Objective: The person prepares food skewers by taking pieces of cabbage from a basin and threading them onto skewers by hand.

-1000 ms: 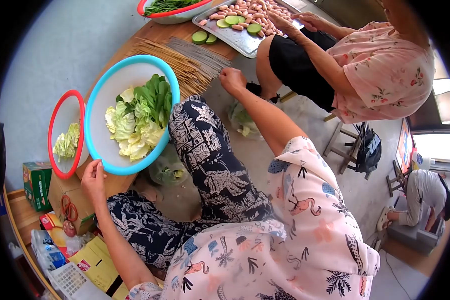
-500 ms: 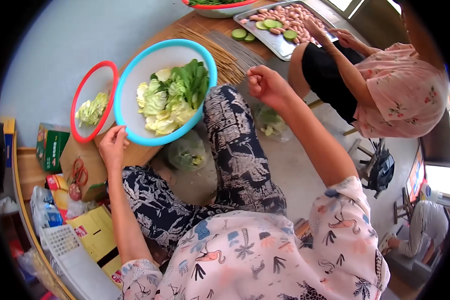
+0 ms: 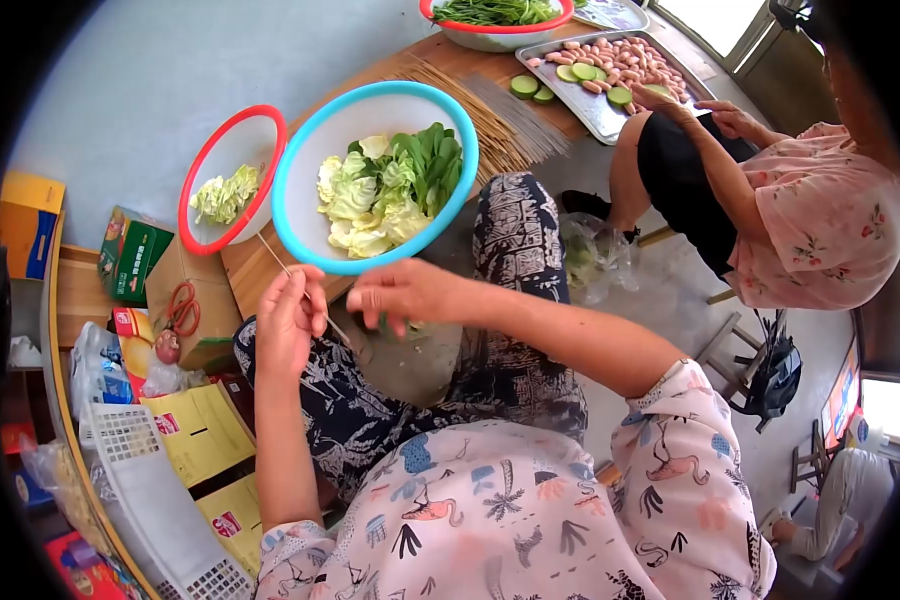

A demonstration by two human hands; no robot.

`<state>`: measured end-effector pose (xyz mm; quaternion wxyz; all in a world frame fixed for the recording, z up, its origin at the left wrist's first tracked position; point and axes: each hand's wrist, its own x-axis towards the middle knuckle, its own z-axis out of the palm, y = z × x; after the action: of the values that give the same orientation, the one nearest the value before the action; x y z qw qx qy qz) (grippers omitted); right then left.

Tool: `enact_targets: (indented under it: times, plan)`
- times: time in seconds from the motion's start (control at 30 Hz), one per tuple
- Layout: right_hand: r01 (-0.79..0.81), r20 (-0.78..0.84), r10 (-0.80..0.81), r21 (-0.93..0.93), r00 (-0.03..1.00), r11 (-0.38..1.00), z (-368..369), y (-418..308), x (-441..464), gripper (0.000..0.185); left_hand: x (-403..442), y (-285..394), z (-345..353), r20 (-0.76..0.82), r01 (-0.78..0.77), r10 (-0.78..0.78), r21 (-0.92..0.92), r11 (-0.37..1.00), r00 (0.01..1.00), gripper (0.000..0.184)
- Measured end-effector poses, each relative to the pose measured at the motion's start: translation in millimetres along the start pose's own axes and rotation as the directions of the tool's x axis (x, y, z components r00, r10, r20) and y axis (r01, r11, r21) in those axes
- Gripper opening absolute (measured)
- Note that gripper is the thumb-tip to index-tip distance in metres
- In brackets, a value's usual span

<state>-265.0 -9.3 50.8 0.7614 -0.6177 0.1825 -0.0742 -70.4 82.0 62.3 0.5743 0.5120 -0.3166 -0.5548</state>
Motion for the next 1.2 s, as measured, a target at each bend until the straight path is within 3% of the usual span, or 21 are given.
enact_targets:
  times: [0.03, 0.1, 0.2, 0.27, 0.33, 0.4, 0.43, 0.47, 0.53, 0.57, 0.63, 0.77, 0.83, 0.97, 1.03, 1.13, 1.2]
  plan:
    - [0.015, -0.059, -0.015, 0.001, 0.998, 1.000, -6.5, -3.6, 7.4, 0.033, -1.8, 0.5, -0.4, -0.006, 0.004, -0.004, 0.002, 1.000, 1.000, 0.026]
    - [0.079, -0.118, -0.079, -0.006, 0.990, 0.997, -15.7, -15.4, 27.0, 0.031, -4.9, 3.0, 0.6, 0.104, 0.212, -0.245, 0.257, 0.943, 0.964, 0.026]
    - [0.133, -0.102, -0.125, 0.072, 0.987, 0.988, -27.1, -20.8, 54.9, 0.024, 8.4, -5.6, 11.9, 0.162, 0.207, -0.297, 0.415, 0.886, 0.941, 0.025]
    - [0.180, -0.216, -0.143, 0.163, 0.966, 0.970, -47.6, -7.5, 72.5, 0.021, 37.7, -4.1, 3.2, 0.178, 0.118, -0.221, 0.458, 0.881, 0.959, 0.028]
    - [0.178, -0.413, -0.079, 0.206, 0.907, 0.962, -68.0, -4.6, 68.6, 0.020, 74.7, -6.1, -17.4, 0.044, 0.019, -0.049, 0.525, 0.851, 0.998, 0.028]
    - [0.298, -0.480, -0.075, 0.407, 0.874, 0.864, -88.1, -2.2, 67.4, 0.018, 120.4, -12.6, -46.1, -0.036, -0.031, 0.080, 0.709, 0.705, 0.996, 0.025]
    - [0.297, -0.480, -0.074, 0.409, 0.874, 0.863, -90.4, -4.7, 67.6, 0.018, 139.4, -13.8, -52.3, -0.075, -0.016, 0.122, 0.788, 0.615, 0.990, 0.025]
    - [0.317, -0.499, -0.085, 0.402, 0.862, 0.859, -92.3, -8.5, 66.8, 0.018, 161.7, -25.1, -62.1, -0.075, -0.016, 0.121, 0.787, 0.616, 0.990, 0.025]
    - [0.330, -0.516, -0.089, 0.398, 0.852, 0.856, -93.5, -10.5, 66.3, 0.018, 197.3, -57.4, -81.6, -0.003, -0.100, 0.293, 0.936, 0.338, 0.956, 0.028]
    - [0.311, -0.503, -0.075, 0.405, 0.861, 0.860, -91.8, -9.7, 67.2, 0.018, 203.8, -63.8, -79.2, -0.005, -0.098, 0.288, 0.935, 0.340, 0.958, 0.028]
    - [0.288, -0.481, -0.061, 0.415, 0.875, 0.863, -89.9, -9.7, 67.9, 0.019, 215.8, -79.3, -71.6, -0.156, 0.102, 0.234, 0.968, 0.228, 0.960, 0.031]
    - [0.260, -0.475, -0.040, 0.408, 0.879, 0.875, -90.6, -12.3, 69.8, 0.022, 220.5, -87.5, -61.3, -0.147, 0.133, 0.169, 0.987, 0.090, 0.975, 0.034]
    - [0.265, -0.476, -0.051, 0.392, 0.878, 0.881, -90.1, -14.7, 71.0, 0.020, 212.0, -79.2, -49.4, -0.075, 0.102, 0.303, 0.992, -0.072, 0.950, 0.035]
    - [0.251, -0.473, -0.043, 0.388, 0.880, 0.887, -87.9, -13.4, 74.2, 0.020, 206.9, -69.3, -52.5, 0.003, 0.035, 0.375, 0.995, -0.093, 0.927, 0.033]
    - [0.227, -0.456, -0.047, 0.350, 0.889, 0.909, -87.5, -10.3, 74.5, 0.020, 205.1, -60.0, -59.8, -0.112, 0.048, 0.278, 0.973, 0.227, 0.954, 0.030]
    - [0.201, -0.517, -0.049, 0.242, 0.854, 0.949, -83.0, -7.8, 75.6, 0.020, 198.5, -49.9, -71.4, -0.057, -0.066, 0.391, 0.953, 0.295, 0.919, 0.028]
    - [0.209, -0.505, -0.048, 0.267, 0.862, 0.941, -81.4, -4.7, 78.0, 0.020, 189.3, -37.4, -68.4, -0.026, -0.105, 0.424, 0.954, 0.282, 0.905, 0.027]
